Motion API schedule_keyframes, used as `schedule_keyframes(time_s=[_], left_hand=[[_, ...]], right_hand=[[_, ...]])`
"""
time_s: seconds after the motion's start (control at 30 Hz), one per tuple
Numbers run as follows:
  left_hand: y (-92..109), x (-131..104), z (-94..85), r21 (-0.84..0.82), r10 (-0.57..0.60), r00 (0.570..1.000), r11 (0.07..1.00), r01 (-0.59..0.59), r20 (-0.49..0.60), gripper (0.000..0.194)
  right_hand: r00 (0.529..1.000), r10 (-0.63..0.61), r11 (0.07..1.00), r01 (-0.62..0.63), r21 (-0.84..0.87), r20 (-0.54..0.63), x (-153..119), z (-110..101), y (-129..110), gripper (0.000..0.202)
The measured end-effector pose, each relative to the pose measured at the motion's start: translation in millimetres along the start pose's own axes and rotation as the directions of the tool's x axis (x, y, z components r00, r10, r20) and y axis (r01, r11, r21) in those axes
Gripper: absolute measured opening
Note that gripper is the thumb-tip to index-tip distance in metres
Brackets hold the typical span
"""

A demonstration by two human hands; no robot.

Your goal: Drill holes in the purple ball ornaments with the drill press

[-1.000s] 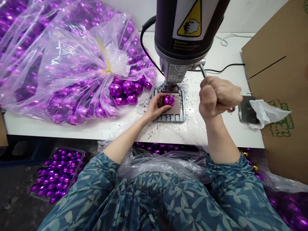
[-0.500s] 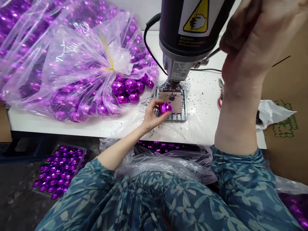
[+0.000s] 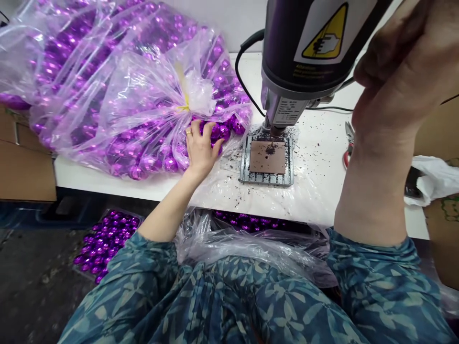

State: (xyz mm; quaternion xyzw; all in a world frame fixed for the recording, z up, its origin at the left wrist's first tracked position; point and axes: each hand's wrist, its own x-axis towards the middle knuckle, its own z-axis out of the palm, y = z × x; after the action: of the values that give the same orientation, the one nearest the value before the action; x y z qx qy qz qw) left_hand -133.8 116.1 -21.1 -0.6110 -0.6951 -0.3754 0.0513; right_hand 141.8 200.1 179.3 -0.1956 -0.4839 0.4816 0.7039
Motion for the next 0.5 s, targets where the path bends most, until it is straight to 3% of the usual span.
schedule_keyframes(time_s=[0.1,0.2,0.3,0.4,0.5], left_hand=[[-9,27,2.6,0.019,-0.096,0.995,0.995,0.096,0.033,0.042],[-1,23,0.0,-0.291,-0.072,0.997,0.954,0.075,0.021,0.043],[15,7,-2.9,-0.645,-0.068,0.984,0.748,0.158,0.162,0.046],[29,-7,0.0,-0.768,0.027,0.906,0.541,0.343,0.423,0.056],[37,-14,9.0,-0.767,0.098,0.823,0.436,0.470,0.560,0.061]], right_hand=[[0.991,-0.137,0.968,0.133,-0.211,-0.006,0,4,3,0.041],[0.978,-0.196,0.967,0.180,-0.178,-0.075,4,5,9,0.049],[0.978,-0.183,0.972,0.165,-0.168,-0.098,9,1,16,0.038],[0.968,-0.249,0.961,0.242,-0.134,-0.041,13,-3,21,0.048],[0.938,-0.345,0.938,0.344,-0.049,-0.027,12,-1,22,0.068]])
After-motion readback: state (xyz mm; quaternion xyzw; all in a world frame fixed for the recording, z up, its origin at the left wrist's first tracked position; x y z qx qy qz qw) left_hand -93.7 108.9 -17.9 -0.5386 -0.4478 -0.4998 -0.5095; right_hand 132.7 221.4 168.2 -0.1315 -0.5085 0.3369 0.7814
